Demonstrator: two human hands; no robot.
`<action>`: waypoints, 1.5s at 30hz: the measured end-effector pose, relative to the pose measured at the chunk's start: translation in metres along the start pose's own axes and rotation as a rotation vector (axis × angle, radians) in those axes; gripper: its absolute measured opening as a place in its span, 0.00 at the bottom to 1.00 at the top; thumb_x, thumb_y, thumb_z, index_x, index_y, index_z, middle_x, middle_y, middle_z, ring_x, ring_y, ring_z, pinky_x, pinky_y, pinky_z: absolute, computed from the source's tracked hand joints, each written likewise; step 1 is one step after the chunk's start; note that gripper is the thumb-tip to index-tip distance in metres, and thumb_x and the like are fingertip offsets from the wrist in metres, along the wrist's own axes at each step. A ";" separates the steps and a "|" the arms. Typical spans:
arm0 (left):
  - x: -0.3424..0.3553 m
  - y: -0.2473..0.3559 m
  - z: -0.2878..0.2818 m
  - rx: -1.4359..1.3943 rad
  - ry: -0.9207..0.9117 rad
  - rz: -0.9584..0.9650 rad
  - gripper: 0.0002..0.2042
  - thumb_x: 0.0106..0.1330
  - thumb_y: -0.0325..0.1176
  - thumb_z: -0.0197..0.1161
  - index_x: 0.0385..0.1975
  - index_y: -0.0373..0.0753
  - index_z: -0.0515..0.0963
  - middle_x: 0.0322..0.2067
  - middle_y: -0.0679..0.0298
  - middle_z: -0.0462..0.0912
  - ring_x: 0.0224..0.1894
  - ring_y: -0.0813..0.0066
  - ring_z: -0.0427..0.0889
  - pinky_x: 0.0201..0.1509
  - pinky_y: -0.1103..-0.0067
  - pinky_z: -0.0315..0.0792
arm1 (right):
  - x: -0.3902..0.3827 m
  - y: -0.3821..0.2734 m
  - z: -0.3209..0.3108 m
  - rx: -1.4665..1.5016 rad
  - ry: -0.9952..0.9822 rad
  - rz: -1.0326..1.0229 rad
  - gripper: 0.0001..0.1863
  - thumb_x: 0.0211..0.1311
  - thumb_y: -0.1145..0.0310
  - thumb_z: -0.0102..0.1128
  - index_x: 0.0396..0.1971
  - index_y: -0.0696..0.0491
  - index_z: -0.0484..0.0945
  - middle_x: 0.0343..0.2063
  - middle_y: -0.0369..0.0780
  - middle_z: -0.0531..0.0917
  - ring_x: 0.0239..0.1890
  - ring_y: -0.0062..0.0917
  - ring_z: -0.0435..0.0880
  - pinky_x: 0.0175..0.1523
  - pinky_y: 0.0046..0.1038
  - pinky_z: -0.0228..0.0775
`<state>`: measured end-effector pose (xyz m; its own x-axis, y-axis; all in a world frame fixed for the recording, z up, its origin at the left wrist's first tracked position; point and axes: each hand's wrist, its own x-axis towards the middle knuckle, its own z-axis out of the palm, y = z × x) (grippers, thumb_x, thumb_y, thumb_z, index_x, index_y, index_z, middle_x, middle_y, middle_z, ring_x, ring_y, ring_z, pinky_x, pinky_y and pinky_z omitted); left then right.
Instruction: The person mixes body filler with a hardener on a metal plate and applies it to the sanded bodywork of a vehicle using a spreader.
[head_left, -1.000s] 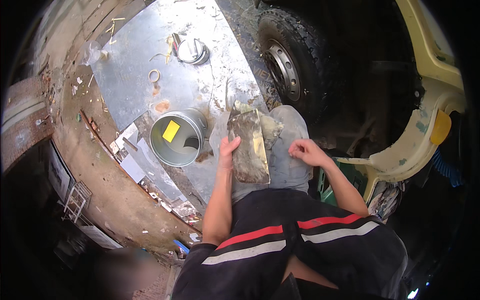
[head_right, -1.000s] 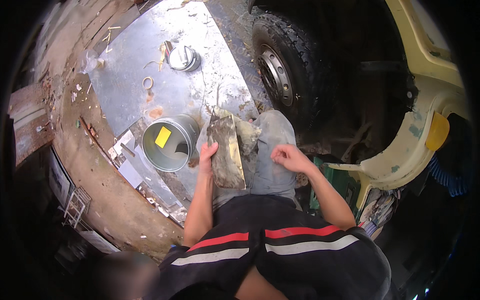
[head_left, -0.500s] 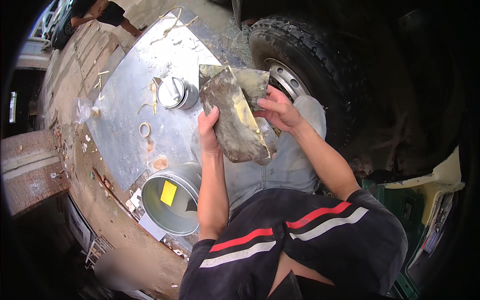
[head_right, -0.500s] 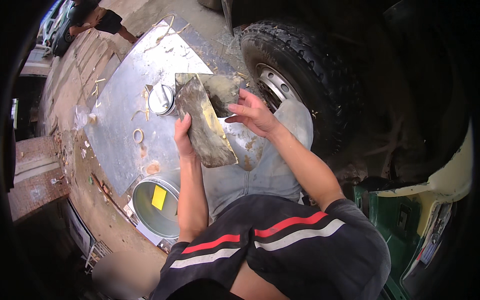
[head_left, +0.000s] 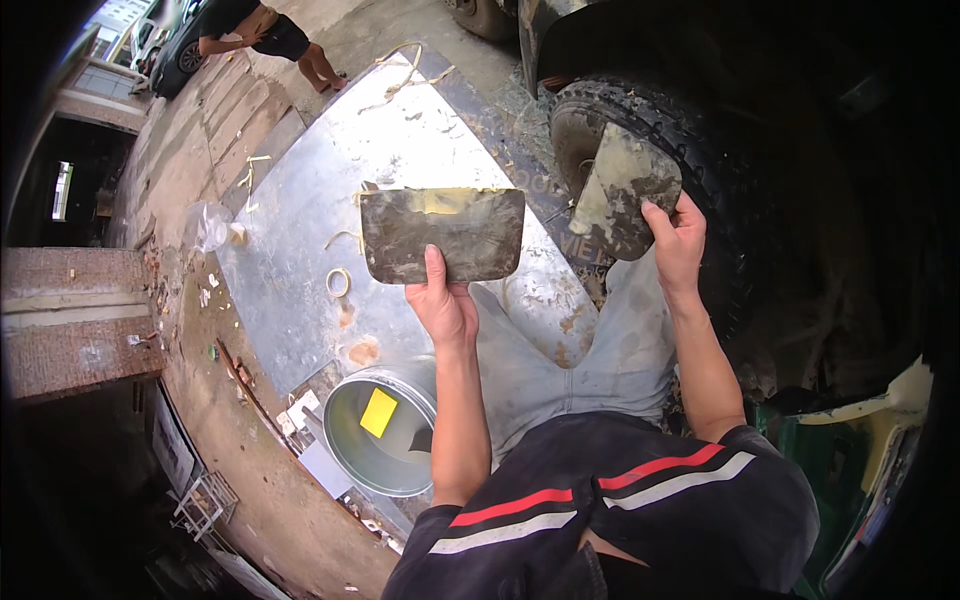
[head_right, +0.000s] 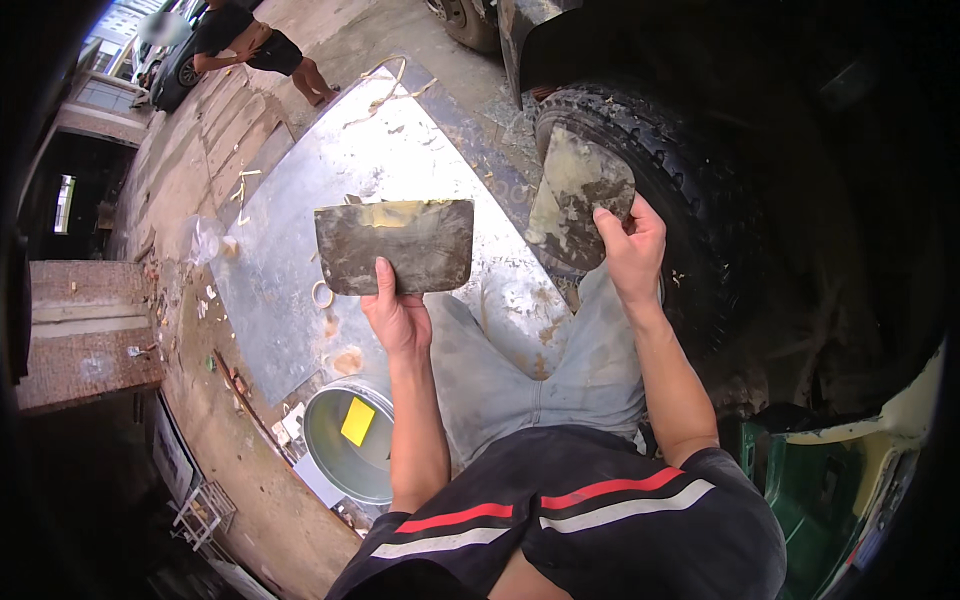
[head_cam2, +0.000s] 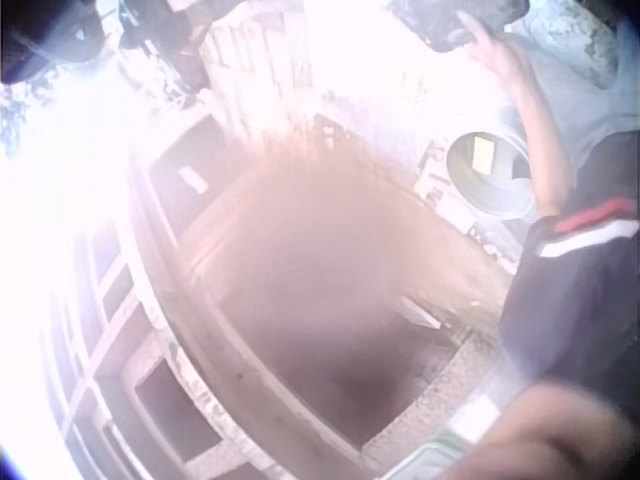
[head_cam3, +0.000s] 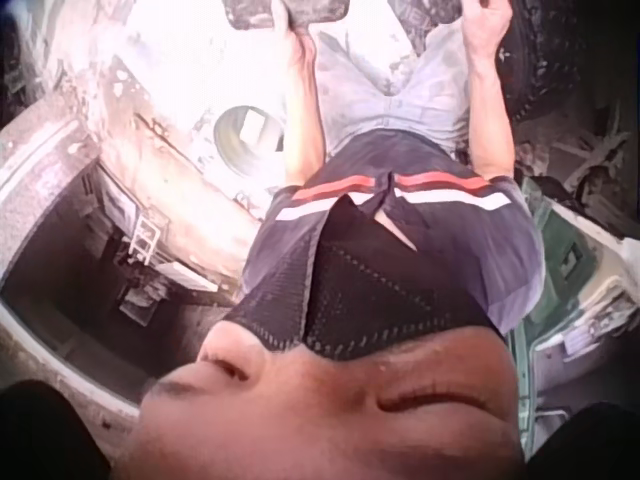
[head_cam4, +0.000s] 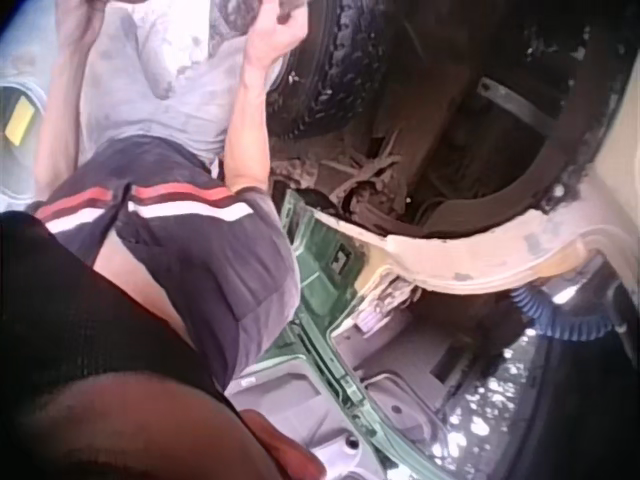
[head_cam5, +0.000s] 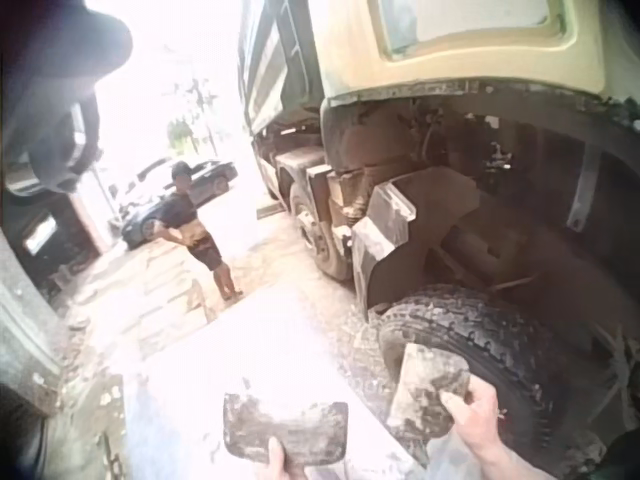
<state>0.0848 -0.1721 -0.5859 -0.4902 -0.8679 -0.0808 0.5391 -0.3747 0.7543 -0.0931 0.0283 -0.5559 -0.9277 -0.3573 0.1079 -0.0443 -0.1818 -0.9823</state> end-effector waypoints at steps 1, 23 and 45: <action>0.002 -0.001 -0.001 0.032 0.025 0.034 0.17 0.71 0.30 0.58 0.57 0.32 0.70 0.53 0.57 0.78 0.52 0.68 0.80 0.56 0.72 0.77 | -0.002 -0.003 0.003 -0.014 -0.024 0.006 0.10 0.63 0.77 0.56 0.44 0.61 0.79 0.38 0.34 0.84 0.38 0.13 0.79 0.45 0.19 0.71; -0.042 -0.032 0.008 0.085 -0.081 -0.082 0.17 0.71 0.28 0.47 0.58 0.31 0.68 0.53 0.56 0.76 0.53 0.66 0.79 0.56 0.72 0.75 | -0.068 0.010 0.084 -0.754 -0.346 -0.739 0.22 0.51 0.72 0.59 0.49 0.51 0.80 0.44 0.39 0.83 0.43 0.31 0.84 0.42 0.30 0.74; -0.033 -0.024 -0.007 0.199 -0.462 -0.259 0.13 0.70 0.27 0.55 0.52 0.33 0.72 0.45 0.63 0.79 0.45 0.76 0.79 0.47 0.80 0.75 | -0.088 0.008 0.071 -0.701 -0.415 -0.656 0.26 0.50 0.76 0.58 0.54 0.57 0.75 0.45 0.45 0.82 0.42 0.37 0.85 0.44 0.34 0.80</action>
<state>0.0924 -0.1370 -0.6060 -0.8625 -0.5056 -0.0196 0.2436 -0.4490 0.8597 0.0150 -0.0069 -0.5623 -0.4496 -0.6912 0.5657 -0.8213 0.0709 -0.5661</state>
